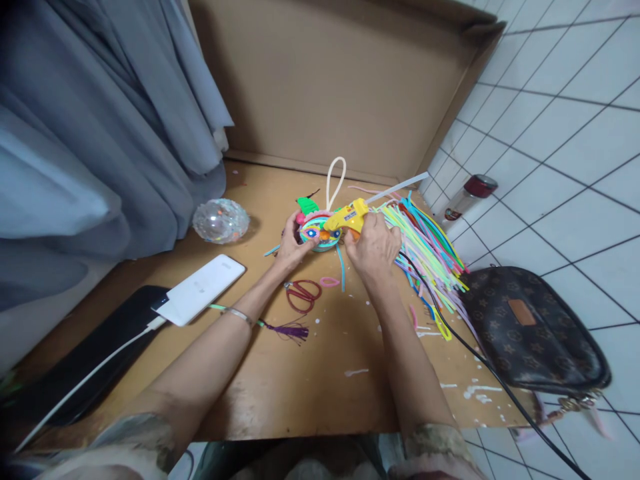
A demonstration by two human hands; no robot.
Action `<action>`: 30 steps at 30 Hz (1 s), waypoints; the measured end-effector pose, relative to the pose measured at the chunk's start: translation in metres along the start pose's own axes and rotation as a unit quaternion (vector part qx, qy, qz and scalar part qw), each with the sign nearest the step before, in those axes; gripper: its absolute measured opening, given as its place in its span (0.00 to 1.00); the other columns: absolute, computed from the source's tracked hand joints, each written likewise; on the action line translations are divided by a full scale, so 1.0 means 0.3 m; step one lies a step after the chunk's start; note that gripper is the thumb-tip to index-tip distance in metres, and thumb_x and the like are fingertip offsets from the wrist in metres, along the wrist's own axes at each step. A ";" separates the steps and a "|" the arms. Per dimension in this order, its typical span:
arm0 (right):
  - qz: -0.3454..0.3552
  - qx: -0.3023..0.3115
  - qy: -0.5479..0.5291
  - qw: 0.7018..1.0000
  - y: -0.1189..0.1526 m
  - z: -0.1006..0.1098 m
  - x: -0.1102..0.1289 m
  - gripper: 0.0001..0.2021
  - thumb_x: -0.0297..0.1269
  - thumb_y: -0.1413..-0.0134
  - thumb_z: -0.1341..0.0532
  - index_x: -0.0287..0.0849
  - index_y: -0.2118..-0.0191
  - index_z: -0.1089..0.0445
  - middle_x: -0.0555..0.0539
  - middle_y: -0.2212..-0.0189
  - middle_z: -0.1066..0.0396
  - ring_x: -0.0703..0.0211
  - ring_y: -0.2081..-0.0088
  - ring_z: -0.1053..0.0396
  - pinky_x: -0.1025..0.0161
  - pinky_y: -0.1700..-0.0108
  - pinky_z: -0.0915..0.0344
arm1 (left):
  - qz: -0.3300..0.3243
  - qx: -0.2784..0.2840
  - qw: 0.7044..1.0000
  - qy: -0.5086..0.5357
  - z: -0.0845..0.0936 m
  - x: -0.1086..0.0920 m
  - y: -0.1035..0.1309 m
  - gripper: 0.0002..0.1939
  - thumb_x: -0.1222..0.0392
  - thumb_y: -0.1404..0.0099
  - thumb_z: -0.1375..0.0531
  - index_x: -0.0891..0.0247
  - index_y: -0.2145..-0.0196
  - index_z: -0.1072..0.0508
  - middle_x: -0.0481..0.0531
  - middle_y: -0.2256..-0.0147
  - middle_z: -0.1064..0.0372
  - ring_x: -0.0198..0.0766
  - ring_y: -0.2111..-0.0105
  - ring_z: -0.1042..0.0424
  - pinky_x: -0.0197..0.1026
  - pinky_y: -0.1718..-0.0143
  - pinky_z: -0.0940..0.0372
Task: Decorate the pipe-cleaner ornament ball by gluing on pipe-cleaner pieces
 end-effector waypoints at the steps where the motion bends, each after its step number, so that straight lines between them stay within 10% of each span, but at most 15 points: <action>1: 0.001 0.003 0.005 1.000 0.001 -0.002 0.001 0.16 0.44 0.42 0.44 0.39 0.53 0.31 0.38 0.60 0.28 0.47 0.61 0.35 0.56 0.59 0.48 | 0.001 -0.002 1.000 -0.004 0.001 -0.005 0.001 0.51 0.39 0.47 0.27 0.55 0.33 0.42 0.63 0.37 0.37 0.56 0.37 0.34 0.61 0.34 0.40; 30: 0.046 0.030 0.038 0.998 0.003 0.031 0.051 0.14 0.40 0.41 0.43 0.39 0.53 0.30 0.38 0.58 0.27 0.47 0.60 0.33 0.56 0.58 0.49 | 0.021 0.001 1.000 0.006 0.001 0.006 0.002 0.49 0.43 0.48 0.27 0.55 0.34 0.41 0.63 0.36 0.38 0.58 0.36 0.36 0.63 0.34 0.40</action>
Point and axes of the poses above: each hand's wrist, its own y-axis away from the middle knuckle, its own z-axis out of the back of the hand, x = y × z, the point moved 9 cm from there along -y, towards the middle knuckle
